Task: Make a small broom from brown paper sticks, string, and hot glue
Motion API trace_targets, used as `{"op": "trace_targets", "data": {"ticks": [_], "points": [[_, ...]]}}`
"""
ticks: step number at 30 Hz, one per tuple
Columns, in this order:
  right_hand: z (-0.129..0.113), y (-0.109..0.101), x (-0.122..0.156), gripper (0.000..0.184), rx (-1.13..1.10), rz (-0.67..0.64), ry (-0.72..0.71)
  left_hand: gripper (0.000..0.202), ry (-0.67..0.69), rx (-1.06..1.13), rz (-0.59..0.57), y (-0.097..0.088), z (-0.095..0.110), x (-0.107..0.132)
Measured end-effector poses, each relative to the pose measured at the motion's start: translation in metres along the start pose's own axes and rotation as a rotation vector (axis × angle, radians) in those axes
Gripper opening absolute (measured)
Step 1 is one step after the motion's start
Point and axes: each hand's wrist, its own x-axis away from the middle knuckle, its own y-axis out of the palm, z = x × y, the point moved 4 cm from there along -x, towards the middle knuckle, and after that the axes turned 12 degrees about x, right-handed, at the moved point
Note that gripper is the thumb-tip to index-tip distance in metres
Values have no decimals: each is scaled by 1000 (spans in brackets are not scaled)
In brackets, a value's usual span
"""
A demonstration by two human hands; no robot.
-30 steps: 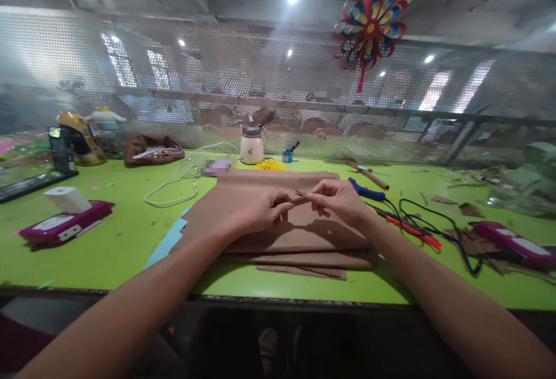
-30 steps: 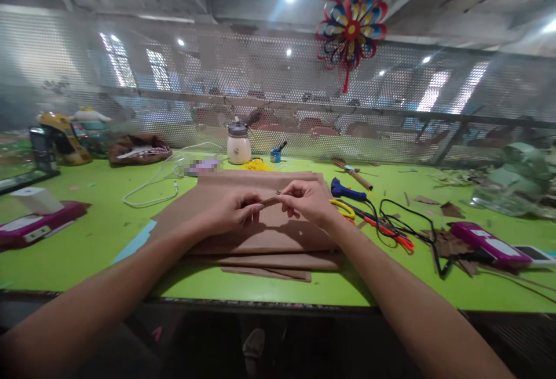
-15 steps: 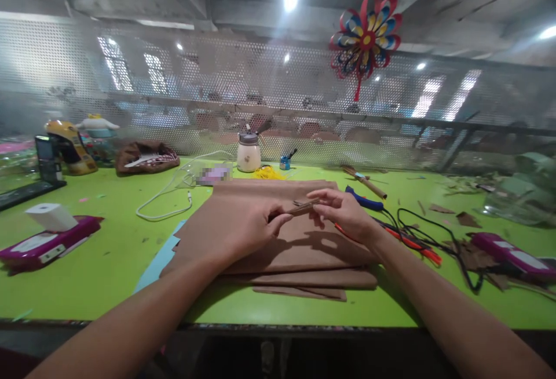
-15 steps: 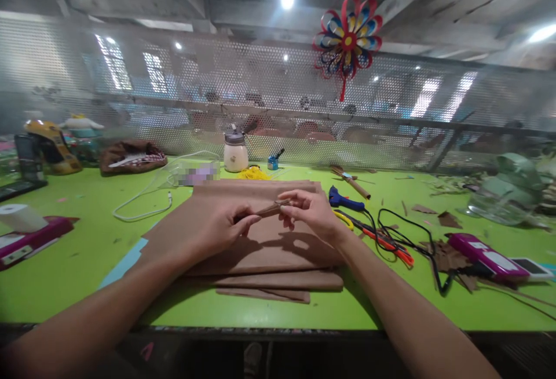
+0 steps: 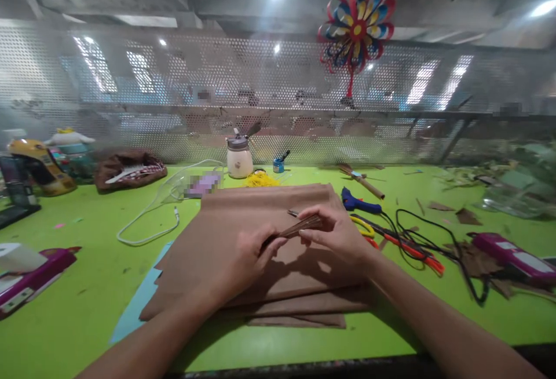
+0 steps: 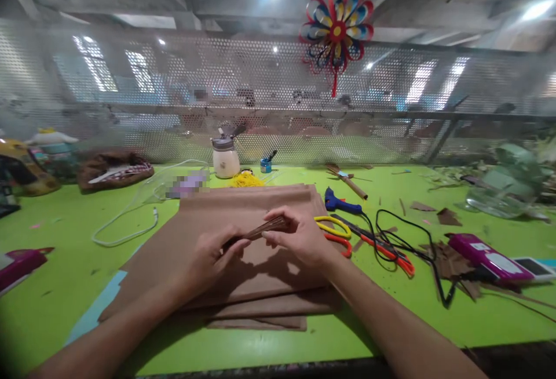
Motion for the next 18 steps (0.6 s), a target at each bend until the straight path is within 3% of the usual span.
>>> {"op": "trace_targets", "data": {"ticks": [4,8,12,18], "points": [[-4,-2,0,25,-20,-11,12,30,-353,579,-91,8,-4,0],[-4,-4,1,45,-183,-89,30,26,-590,1116,-230,16,-5,4],[-5,0,3,62,-284,-150,45,23,-688,1298,-401,19,-2,10],[-7,11,7,56,-291,-210,78,23,-694,1384,-555,24,2,15]]}}
